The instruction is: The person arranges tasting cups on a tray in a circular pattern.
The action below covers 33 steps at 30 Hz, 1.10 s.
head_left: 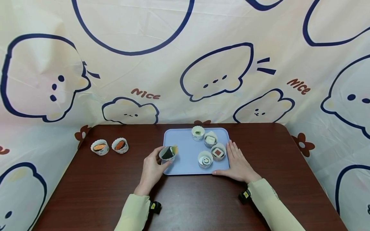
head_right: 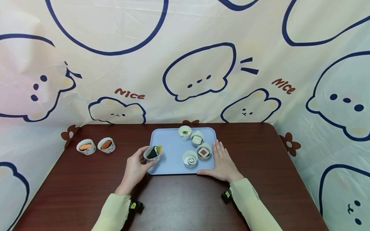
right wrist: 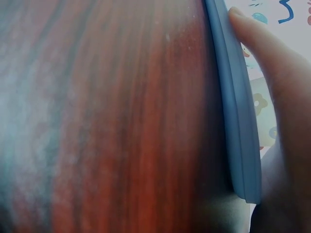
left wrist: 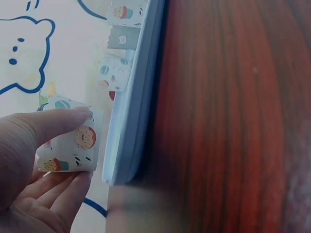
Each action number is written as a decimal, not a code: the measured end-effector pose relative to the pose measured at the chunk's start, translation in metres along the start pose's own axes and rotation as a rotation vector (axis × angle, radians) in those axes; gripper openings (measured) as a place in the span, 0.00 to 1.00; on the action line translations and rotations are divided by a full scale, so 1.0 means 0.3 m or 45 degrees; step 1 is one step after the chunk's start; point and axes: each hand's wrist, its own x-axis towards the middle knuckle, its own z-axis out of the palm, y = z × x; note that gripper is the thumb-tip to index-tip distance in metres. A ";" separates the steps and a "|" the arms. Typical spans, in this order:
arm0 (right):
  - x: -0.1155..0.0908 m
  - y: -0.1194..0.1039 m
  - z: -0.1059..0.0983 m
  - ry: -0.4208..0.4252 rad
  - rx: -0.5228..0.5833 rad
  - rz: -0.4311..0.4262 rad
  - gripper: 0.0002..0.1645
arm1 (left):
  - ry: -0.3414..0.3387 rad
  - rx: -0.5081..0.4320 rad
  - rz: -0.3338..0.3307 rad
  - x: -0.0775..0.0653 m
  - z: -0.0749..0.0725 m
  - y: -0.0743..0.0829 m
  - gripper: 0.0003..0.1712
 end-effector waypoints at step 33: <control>0.006 0.007 0.007 -0.005 0.001 0.008 0.87 | -0.131 0.020 0.057 0.006 0.150 0.054 0.35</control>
